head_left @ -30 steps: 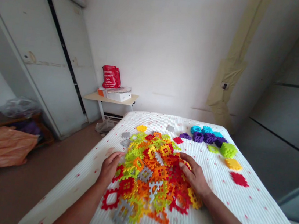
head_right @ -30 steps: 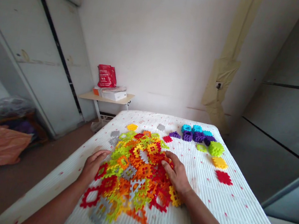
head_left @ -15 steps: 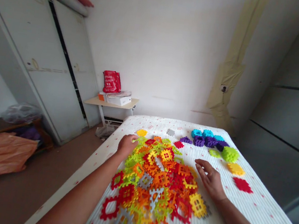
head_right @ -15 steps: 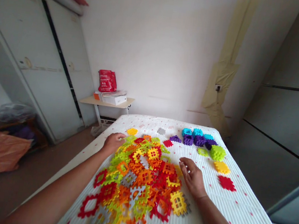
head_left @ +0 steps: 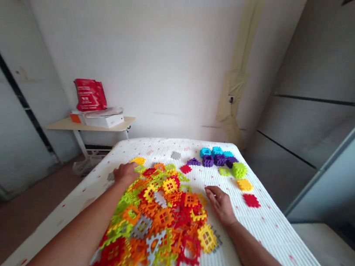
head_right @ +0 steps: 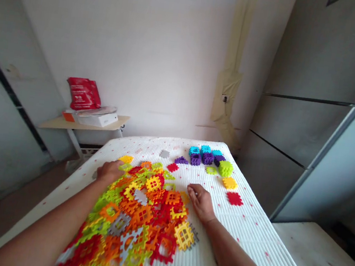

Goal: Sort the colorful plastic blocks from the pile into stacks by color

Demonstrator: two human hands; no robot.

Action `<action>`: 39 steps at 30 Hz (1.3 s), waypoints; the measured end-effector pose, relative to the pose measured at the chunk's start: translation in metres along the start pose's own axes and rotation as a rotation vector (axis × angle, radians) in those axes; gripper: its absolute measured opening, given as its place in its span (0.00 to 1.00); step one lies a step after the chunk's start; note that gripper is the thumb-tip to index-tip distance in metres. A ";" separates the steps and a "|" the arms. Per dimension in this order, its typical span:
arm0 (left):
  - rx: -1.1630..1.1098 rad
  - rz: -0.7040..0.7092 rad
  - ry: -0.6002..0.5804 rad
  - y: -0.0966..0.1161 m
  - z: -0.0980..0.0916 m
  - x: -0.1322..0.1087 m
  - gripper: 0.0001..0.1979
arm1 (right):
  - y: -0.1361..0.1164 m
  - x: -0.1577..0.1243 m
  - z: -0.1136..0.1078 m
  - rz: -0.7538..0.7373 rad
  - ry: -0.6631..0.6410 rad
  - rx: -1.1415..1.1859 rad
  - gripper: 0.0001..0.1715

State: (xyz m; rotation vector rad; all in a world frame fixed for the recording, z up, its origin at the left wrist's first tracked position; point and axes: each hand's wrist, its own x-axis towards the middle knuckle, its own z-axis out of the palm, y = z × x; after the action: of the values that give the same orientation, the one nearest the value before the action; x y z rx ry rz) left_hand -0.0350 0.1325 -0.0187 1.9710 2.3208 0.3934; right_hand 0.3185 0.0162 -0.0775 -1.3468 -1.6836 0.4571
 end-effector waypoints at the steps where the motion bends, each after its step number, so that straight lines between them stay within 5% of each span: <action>1: -0.022 0.032 0.031 0.002 -0.003 -0.002 0.16 | 0.001 0.000 0.000 -0.003 -0.001 -0.004 0.23; 7: -0.223 0.401 0.157 0.038 -0.015 -0.045 0.16 | -0.001 0.001 0.008 0.005 0.032 -0.008 0.16; 12: -0.343 0.656 0.174 0.076 -0.012 -0.100 0.13 | -0.034 0.002 0.009 -0.067 0.034 0.105 0.13; 16: -0.383 0.755 0.179 0.095 -0.011 -0.120 0.12 | -0.060 0.002 0.002 -0.150 -0.070 0.225 0.18; 22: -0.384 0.819 0.192 0.112 -0.008 -0.133 0.10 | -0.063 0.002 0.009 0.143 -0.145 0.633 0.20; 27: -0.375 0.845 0.213 0.120 0.001 -0.136 0.14 | -0.058 0.002 0.014 0.259 -0.062 0.790 0.19; 32: -0.431 0.813 0.291 0.099 -0.008 -0.122 0.21 | -0.022 0.016 0.001 0.320 0.083 0.584 0.17; 39: -0.466 0.564 0.506 0.009 -0.028 -0.114 0.13 | 0.034 0.028 -0.034 0.321 0.197 -0.326 0.12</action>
State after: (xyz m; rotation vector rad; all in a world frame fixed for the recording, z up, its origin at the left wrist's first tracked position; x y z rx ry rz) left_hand -0.0125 0.0180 -0.0020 2.4093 1.5731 1.4618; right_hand 0.3660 0.0450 -0.0733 -1.8513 -1.4248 0.2236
